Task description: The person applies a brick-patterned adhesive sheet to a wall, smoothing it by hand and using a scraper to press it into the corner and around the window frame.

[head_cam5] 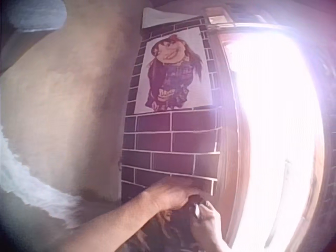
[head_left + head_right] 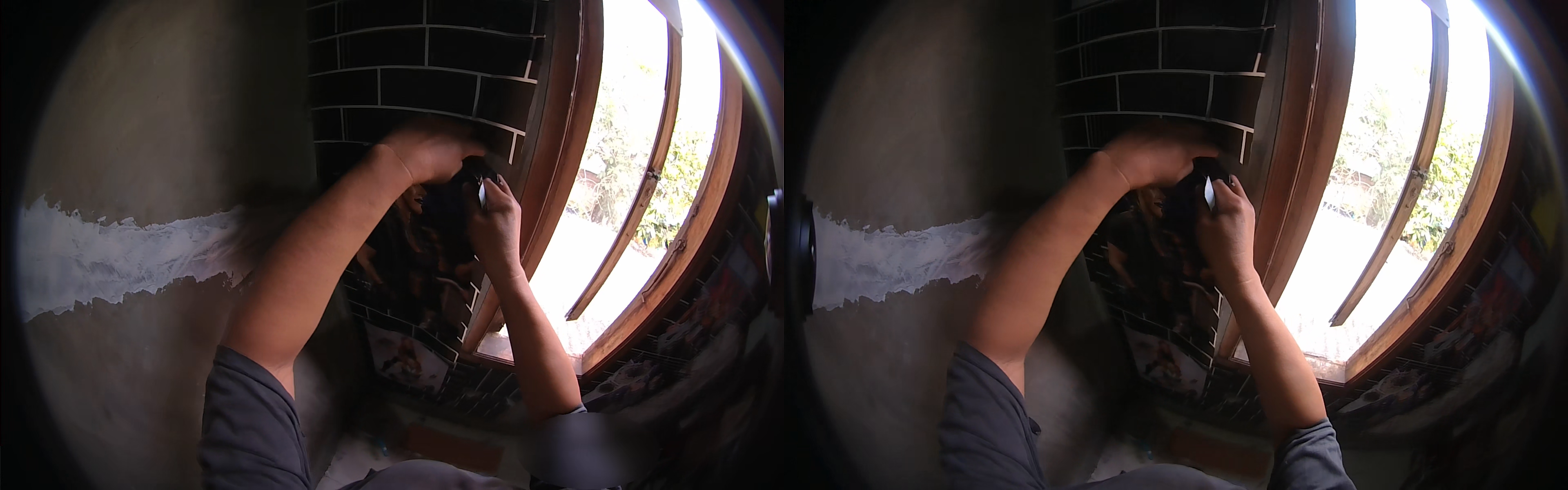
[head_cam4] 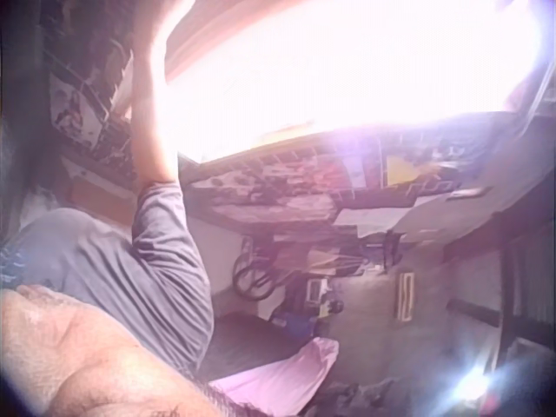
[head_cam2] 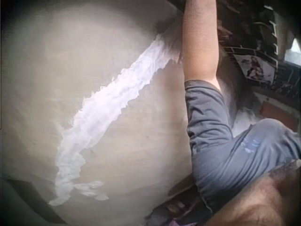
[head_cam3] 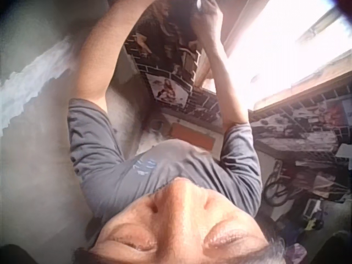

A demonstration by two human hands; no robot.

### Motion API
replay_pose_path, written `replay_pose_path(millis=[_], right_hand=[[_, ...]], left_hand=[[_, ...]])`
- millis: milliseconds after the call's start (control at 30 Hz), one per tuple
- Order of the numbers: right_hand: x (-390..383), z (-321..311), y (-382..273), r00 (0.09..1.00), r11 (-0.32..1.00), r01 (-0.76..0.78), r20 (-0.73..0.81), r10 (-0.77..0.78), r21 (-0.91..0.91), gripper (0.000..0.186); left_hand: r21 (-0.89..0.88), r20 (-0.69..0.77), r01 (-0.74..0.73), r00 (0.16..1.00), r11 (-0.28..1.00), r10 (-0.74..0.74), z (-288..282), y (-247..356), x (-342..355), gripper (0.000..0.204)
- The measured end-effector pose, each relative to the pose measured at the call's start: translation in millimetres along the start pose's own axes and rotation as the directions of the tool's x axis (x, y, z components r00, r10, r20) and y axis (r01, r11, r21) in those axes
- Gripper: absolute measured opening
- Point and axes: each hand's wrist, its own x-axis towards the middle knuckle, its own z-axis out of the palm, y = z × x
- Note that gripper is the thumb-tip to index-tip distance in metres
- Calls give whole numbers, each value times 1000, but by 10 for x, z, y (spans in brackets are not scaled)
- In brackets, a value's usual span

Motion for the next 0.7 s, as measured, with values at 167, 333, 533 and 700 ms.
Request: replay_pose_path(millis=[167, 333, 533, 700], right_hand=[[0, -6, -78, 996, 991, -92, 8, 92, 100, 11], [-16, 20, -35, 997, 995, -78, 19, 77, 65, 13], [-31, 2, -90, 995, 990, -99, 30, 96, 96, 16], [-31, -37, -90, 995, 988, -97, 26, 94, 120, 20]], left_hand=[[124, 45, -38, 998, 992, 33, -71, -72, 21, 36], [270, 94, -45, 995, 962, 21, -178, 15, 43, 34], [295, 76, -109, 993, 949, 91, -132, -30, 9, 35], [343, 113, -138, 988, 929, 105, -223, 20, -2, 34]])
